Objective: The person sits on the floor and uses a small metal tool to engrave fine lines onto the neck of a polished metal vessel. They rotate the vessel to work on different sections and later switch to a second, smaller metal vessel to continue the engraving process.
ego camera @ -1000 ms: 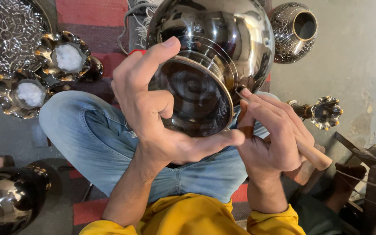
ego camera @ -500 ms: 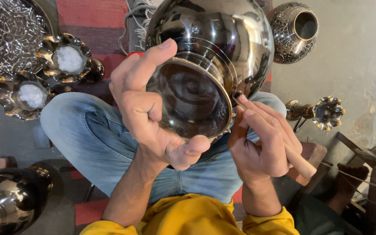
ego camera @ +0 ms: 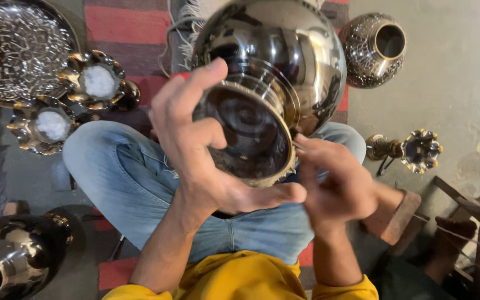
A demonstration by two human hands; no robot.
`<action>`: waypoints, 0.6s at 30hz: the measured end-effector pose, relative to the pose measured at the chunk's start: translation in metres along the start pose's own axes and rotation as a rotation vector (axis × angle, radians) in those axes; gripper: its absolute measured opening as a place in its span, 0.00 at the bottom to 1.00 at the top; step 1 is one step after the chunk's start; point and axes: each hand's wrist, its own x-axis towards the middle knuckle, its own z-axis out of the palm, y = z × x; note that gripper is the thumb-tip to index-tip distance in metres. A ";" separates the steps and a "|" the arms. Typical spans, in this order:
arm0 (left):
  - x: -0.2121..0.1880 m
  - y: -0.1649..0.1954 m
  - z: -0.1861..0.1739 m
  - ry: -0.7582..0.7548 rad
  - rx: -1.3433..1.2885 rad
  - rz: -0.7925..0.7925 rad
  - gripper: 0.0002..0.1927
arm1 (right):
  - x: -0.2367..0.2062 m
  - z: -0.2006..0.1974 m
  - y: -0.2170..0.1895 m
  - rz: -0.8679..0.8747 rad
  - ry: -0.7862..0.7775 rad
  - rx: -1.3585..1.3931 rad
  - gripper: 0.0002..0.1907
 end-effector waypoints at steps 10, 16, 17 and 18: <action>-0.061 -0.010 -0.015 -0.086 0.039 0.048 0.41 | 0.016 0.006 0.079 0.469 0.238 0.769 0.18; -0.112 -0.025 -0.035 -0.151 0.175 0.065 0.50 | 0.027 0.011 0.070 0.572 -0.046 0.855 0.17; -0.119 -0.029 -0.037 -0.148 0.179 0.072 0.52 | 0.025 0.012 0.063 0.569 -0.057 0.856 0.19; -0.126 -0.032 -0.040 -0.145 0.183 0.076 0.54 | 0.024 0.013 0.057 0.565 -0.068 0.858 0.20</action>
